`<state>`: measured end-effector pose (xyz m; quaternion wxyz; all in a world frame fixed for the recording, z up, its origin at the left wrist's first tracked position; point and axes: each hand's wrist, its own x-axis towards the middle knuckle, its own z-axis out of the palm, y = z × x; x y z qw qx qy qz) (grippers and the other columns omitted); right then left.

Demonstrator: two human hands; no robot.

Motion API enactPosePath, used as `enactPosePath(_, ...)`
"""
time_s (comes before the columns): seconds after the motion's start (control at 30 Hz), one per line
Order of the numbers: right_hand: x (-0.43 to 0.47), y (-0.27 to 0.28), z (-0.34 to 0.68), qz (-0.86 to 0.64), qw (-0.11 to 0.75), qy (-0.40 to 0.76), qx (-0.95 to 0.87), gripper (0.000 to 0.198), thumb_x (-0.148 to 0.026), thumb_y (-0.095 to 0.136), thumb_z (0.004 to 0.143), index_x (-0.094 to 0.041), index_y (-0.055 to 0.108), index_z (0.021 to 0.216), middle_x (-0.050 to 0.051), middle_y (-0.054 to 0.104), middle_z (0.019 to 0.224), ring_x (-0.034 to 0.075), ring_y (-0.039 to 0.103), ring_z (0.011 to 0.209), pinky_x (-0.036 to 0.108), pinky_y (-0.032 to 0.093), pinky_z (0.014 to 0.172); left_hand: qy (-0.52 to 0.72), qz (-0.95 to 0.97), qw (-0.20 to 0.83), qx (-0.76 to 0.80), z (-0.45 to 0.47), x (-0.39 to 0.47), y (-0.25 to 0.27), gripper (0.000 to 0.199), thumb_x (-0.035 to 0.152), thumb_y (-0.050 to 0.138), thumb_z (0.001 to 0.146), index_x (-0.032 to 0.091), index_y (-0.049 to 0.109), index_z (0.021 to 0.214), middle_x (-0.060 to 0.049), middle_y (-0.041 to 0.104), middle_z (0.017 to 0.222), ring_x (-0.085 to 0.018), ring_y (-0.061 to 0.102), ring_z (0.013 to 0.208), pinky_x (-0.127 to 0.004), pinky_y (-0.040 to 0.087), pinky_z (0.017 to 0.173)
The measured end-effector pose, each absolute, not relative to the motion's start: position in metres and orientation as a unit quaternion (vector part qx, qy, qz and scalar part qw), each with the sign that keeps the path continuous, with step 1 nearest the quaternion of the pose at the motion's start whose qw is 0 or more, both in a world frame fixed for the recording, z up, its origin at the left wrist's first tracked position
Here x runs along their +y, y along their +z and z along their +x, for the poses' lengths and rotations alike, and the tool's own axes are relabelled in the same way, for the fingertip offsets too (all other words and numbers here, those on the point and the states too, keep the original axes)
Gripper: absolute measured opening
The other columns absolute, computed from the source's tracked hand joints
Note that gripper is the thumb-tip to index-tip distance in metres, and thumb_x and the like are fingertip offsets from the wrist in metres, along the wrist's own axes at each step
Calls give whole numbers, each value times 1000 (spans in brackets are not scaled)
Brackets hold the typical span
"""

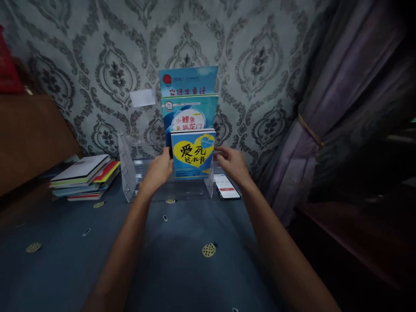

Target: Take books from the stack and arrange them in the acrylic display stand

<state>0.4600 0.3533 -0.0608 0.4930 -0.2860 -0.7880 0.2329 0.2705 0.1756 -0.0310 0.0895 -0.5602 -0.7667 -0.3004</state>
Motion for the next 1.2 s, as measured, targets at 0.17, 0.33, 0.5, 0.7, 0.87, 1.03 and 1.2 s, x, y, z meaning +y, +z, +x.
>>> enactPosePath(0.17,348,-60,457,-259,497,262,-785,47,-18,52,77,-16,70,120,11,79,100,26,75,95,42,61,84,-254,-537,104,-798,288,172,-26,35,18,41,98,16,44,133,-21,73,112,-36,72,105,-47,54,89)
enactPosePath(0.33,340,-52,461,-271,525,254,-765,39,-21,54,77,-17,71,111,10,78,94,27,74,91,42,61,80,-277,-543,116,-784,278,165,-23,40,14,42,96,17,46,135,-19,73,117,-34,69,111,-47,53,94)
enactPosePath(0.5,312,-27,472,-224,570,277,-740,18,-22,47,78,-21,65,80,5,73,79,21,70,73,34,58,70,-428,-513,164,-726,261,143,-2,44,8,40,89,20,54,129,-7,74,110,-23,71,102,-39,53,95)
enactPosePath(0.7,245,-40,440,-64,382,292,-875,19,-19,46,82,-19,64,74,2,67,71,16,64,66,27,48,64,-494,-508,185,-681,275,117,2,35,7,37,83,20,64,100,1,66,70,-16,65,70,-29,50,73)
enactPosePath(0.87,175,-113,398,13,188,219,-957,17,-7,52,78,-17,67,77,3,71,75,15,62,67,25,42,66,-320,-570,163,-739,273,97,-58,31,9,41,88,20,67,99,-4,70,78,-21,66,75,-31,44,69)
enactPosePath(1.03,124,-164,396,67,140,225,-962,20,-6,54,81,-18,69,86,2,72,82,15,63,72,24,43,69,-183,-624,67,-756,259,56,-125,35,4,42,86,21,68,101,-5,75,90,-20,68,86,-29,43,73)
enactPosePath(1.2,110,-182,404,28,212,294,-932,23,-3,53,80,-19,68,87,2,71,82,15,63,75,25,48,76,-95,-655,-35,-749,258,36,-144,17,16,52,88,21,67,96,-5,73,86,-22,66,85,-29,41,69)
